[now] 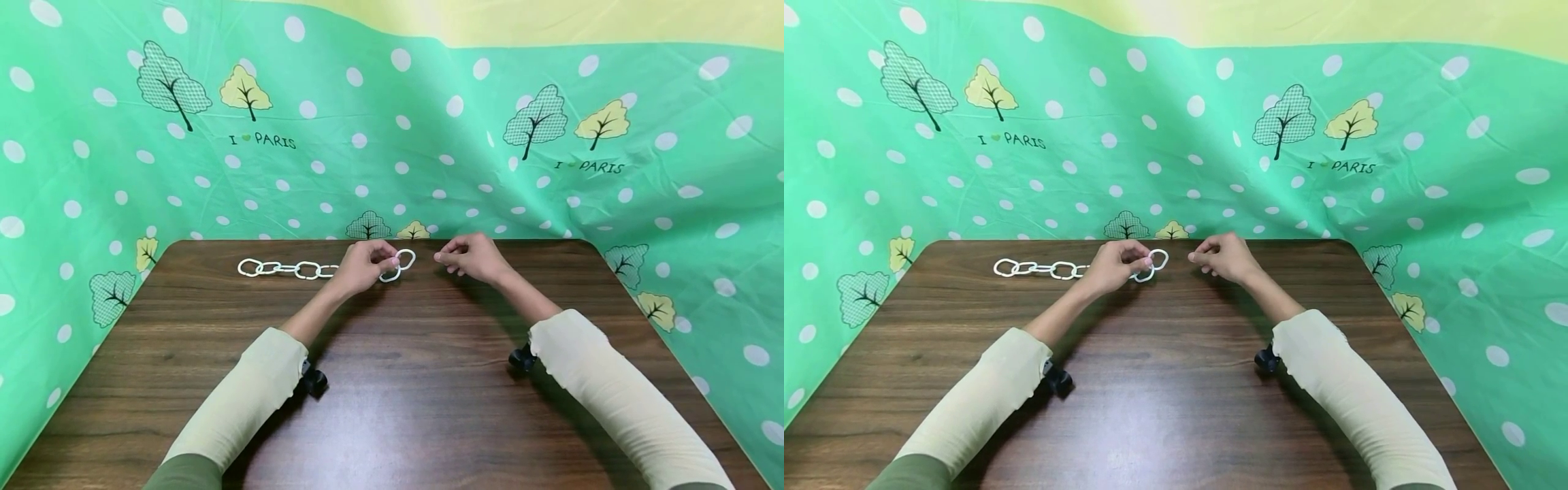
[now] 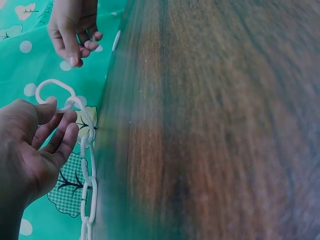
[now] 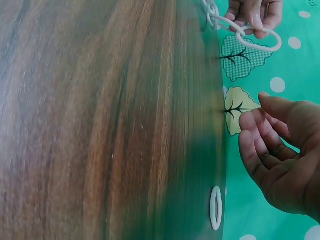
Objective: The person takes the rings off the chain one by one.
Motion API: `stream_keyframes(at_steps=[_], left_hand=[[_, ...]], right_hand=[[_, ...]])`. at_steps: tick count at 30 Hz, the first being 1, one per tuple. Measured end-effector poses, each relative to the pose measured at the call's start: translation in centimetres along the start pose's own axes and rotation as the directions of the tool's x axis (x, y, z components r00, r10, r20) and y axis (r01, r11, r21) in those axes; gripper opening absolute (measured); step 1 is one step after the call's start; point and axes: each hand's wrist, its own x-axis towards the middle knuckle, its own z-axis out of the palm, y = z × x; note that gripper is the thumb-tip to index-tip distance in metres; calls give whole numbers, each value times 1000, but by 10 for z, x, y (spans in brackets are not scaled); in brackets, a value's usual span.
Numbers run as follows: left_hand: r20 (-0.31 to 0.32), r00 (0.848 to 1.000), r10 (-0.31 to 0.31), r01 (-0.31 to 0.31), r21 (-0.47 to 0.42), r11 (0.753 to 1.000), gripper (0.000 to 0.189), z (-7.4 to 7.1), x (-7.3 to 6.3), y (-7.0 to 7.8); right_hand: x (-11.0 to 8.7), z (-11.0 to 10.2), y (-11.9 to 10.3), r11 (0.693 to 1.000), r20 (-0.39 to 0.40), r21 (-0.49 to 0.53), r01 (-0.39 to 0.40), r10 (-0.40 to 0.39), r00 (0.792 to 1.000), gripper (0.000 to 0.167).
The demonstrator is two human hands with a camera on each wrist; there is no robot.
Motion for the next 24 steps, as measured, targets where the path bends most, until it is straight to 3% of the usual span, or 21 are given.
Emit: stream_keyframes(at_steps=[15, 24], left_hand=[[-7, 1000, 13, -13, -22, 1000, 9, 1, 1, -2], [-5, 1000, 5, -5, -37, 999, 12, 1, 0, -2]], right_hand=[[0, 11, -19, 994, 42, 48, 97, -99, 994, 23], [2, 20, -25, 980, 33, 182, 86, -94, 995, 29]])
